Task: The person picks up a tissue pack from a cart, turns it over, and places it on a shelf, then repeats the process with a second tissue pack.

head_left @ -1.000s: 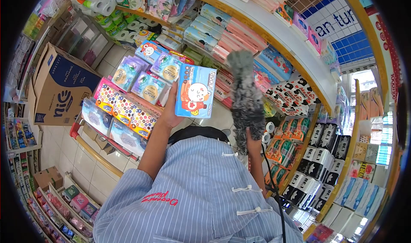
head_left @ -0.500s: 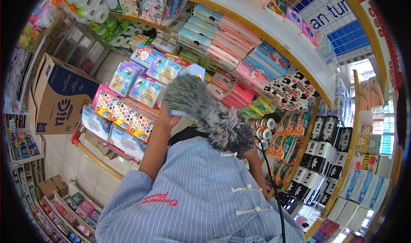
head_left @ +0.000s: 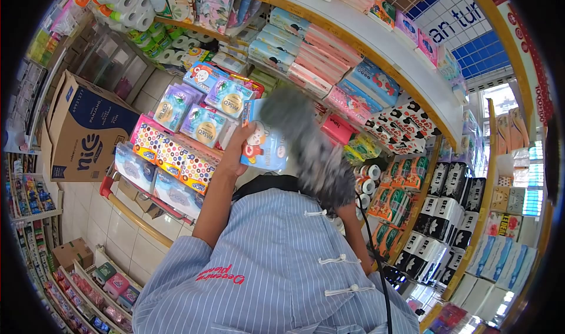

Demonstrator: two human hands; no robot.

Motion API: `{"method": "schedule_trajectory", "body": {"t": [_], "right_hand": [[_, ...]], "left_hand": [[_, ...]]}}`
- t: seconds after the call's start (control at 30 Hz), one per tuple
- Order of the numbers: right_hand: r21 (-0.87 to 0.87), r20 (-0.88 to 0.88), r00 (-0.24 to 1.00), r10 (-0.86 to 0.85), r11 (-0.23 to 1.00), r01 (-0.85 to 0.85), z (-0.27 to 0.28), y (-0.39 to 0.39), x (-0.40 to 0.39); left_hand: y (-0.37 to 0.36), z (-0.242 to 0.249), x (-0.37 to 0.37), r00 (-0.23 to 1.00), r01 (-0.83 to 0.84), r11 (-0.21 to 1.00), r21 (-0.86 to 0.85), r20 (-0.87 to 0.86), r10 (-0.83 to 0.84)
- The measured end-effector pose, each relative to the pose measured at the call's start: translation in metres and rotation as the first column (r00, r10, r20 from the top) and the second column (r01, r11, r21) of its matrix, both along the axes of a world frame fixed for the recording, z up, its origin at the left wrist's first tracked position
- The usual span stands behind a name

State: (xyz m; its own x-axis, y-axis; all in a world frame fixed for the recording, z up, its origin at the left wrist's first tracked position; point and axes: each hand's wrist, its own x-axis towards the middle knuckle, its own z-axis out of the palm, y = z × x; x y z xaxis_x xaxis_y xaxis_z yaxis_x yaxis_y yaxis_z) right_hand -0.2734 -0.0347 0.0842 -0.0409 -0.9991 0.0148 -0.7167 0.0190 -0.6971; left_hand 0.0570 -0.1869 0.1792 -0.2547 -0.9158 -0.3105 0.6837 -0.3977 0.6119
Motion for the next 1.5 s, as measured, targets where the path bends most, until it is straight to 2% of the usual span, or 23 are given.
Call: {"method": "schedule_trajectory", "body": {"t": [0.03,0.1,0.13,0.27,0.3,0.33,0.4,0.43,0.63,0.67,0.77,0.8,0.97,1.0,1.03,1.13,1.2,1.23,1.27,1.37,1.4,1.47,1.5], "right_hand": [[-0.031,-0.004,0.996,-0.091,0.995,0.091,0.011,-0.006,0.010],[0.377,0.300,0.790,-0.535,0.827,0.417,0.059,-0.023,0.036],[0.309,0.286,0.753,-0.593,0.800,0.513,0.084,-0.026,0.049],[0.126,0.365,0.840,-0.402,0.915,0.383,0.023,0.008,0.013],[-0.008,0.314,0.928,-0.200,0.977,0.213,0.024,0.007,0.011],[-0.130,0.233,0.973,0.005,0.991,0.026,0.029,0.003,0.009],[-0.054,0.216,0.969,0.121,0.992,-0.112,0.015,-0.002,0.000],[0.019,0.213,0.975,0.068,0.997,-0.073,0.028,-0.008,0.008],[0.259,0.394,0.835,-0.385,0.918,0.301,0.069,-0.026,0.031],[0.132,0.463,0.817,-0.344,0.938,0.321,0.058,-0.021,0.028],[-0.145,0.353,0.935,0.020,0.989,0.034,0.038,0.001,0.013],[-0.163,0.126,0.970,0.209,0.969,-0.187,0.038,-0.003,0.005],[0.138,0.255,0.925,-0.281,0.958,0.253,-0.001,-0.016,0.002],[0.124,0.268,0.898,-0.350,0.937,0.328,0.018,-0.027,0.009],[0.111,0.283,0.864,-0.416,0.909,0.401,0.028,-0.032,0.013],[0.087,0.339,0.818,-0.464,0.882,0.464,0.034,-0.025,0.017],[0.133,0.368,0.789,-0.493,0.867,0.480,0.035,-0.012,0.024],[-0.078,0.179,0.938,-0.296,0.946,0.313,0.021,-0.006,0.016],[-0.241,-0.060,0.993,-0.106,0.966,0.089,-0.002,0.000,0.001],[-0.160,0.212,0.974,0.077,0.986,-0.043,0.038,-0.010,0.023],[-0.147,0.047,0.989,0.140,0.980,-0.131,0.045,-0.011,0.020],[-0.221,0.131,0.968,0.215,0.958,-0.183,0.034,-0.022,0.018],[-0.162,0.277,0.956,0.097,0.985,-0.053,0.015,-0.022,0.015]], "left_hand": [[-0.003,-0.002,0.001,0.997,0.001,0.998,-0.069,0.082,0.005],[-0.006,-0.002,0.000,0.934,-0.001,0.957,-0.289,0.341,0.103],[-0.007,0.001,-0.003,0.847,0.020,0.901,-0.432,0.487,0.215],[-0.010,0.009,-0.001,0.425,0.196,0.732,-0.653,0.729,0.536],[-0.011,0.012,-0.002,0.300,0.229,0.697,-0.679,0.731,0.613],[-0.009,0.011,-0.004,0.318,0.158,0.760,-0.630,0.761,0.565],[-0.019,-0.026,0.010,0.164,0.422,0.535,-0.732,0.642,0.749],[-0.020,-0.023,0.009,0.058,0.522,0.448,-0.726,0.554,0.830],[-0.013,-0.003,0.005,0.215,0.178,0.654,-0.735,0.677,0.703],[-0.013,-0.003,0.008,0.200,0.206,0.654,-0.728,0.686,0.700],[-0.013,-0.004,0.008,0.195,0.207,0.650,-0.731,0.682,0.705],[-0.016,-0.008,0.007,0.170,0.239,0.561,-0.793,0.603,0.780],[-0.011,-0.010,0.004,0.173,0.167,0.690,-0.704,0.710,0.683],[-0.008,-0.002,0.001,0.372,0.032,0.765,-0.643,0.718,0.588],[-0.007,0.006,-0.003,0.562,-0.080,0.835,-0.544,0.667,0.489],[-0.015,-0.010,-0.003,0.761,-0.316,0.865,-0.390,0.441,0.477],[-0.015,-0.010,-0.001,0.914,-0.346,0.938,-0.023,0.219,0.343],[-0.017,-0.008,-0.001,0.952,-0.305,0.939,0.158,0.076,0.296],[-0.016,-0.009,-0.004,0.968,-0.248,0.959,0.137,0.077,0.239],[-0.003,-0.043,-0.004,0.888,-0.128,0.991,0.047,-0.440,0.135],[-0.001,-0.050,-0.001,0.874,-0.088,0.993,-0.082,-0.484,0.038],[-0.002,-0.063,-0.006,0.900,-0.056,0.994,0.092,-0.427,0.090],[-0.004,-0.052,-0.011,0.911,-0.045,0.983,0.177,-0.397,0.113]]}}
